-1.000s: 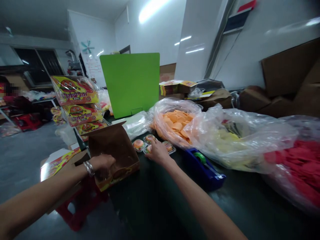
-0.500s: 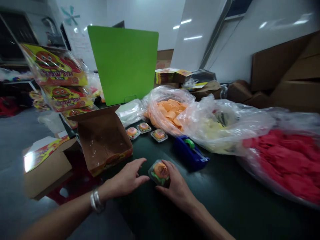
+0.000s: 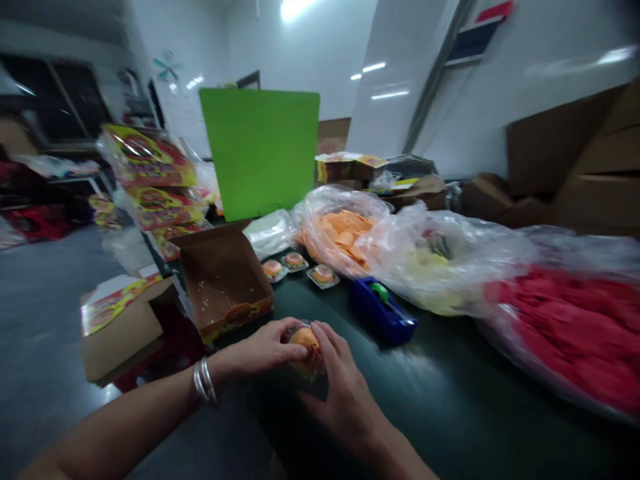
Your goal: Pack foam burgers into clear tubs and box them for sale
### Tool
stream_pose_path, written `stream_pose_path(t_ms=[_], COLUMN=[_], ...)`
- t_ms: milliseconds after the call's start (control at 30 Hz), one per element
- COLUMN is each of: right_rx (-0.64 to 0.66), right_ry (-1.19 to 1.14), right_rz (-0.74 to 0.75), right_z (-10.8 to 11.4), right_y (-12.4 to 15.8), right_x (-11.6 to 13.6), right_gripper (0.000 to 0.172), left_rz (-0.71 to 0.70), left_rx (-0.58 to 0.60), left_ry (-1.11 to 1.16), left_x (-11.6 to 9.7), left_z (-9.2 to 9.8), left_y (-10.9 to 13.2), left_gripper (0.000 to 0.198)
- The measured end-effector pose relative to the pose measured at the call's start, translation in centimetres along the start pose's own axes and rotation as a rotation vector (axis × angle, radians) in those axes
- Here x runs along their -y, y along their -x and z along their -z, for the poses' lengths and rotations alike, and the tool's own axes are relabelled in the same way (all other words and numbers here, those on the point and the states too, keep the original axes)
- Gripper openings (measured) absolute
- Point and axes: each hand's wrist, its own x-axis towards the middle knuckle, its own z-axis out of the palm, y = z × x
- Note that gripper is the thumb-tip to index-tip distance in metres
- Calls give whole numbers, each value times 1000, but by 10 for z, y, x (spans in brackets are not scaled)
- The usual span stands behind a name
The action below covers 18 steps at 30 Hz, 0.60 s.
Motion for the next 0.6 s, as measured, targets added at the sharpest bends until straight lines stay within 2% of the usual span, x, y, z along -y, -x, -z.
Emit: stream_pose_path(t_ms=[67, 133, 200, 267, 333, 433, 500, 600], right_rx=[-29, -32, 46, 177, 274, 364, 404, 436], right_ry=[-8, 5, 44, 93, 134, 172, 176, 152], right_rz=[38, 94, 157, 201, 223, 232, 228, 217], right_z=[-4, -12, -27, -48, -69, -90, -94, -90], right_y=[-20, -46, -73, -97, -114, -124, -122, -114], right_x=[9, 16, 23, 28, 30, 26, 23, 21], right_gripper=[97, 87, 71, 62, 63, 64, 62, 61], left_rz=[-52, -106, -121, -26, 42, 56, 55, 74], left_rx=[-62, -220, -511, -629, -608, -518, -475, -439], left_ry=[-108, -330, -768, -1124, -1236, -1246, -1255, -1261], left_x=[-19, -40, -54, -54, -41, -12, 5, 24], left_z=[37, 83, 126, 157, 173, 183, 191, 204], left_y=[17, 30, 32, 20, -3, -41, -59, -74], left_gripper=[45, 47, 47, 48, 49, 42, 37, 34])
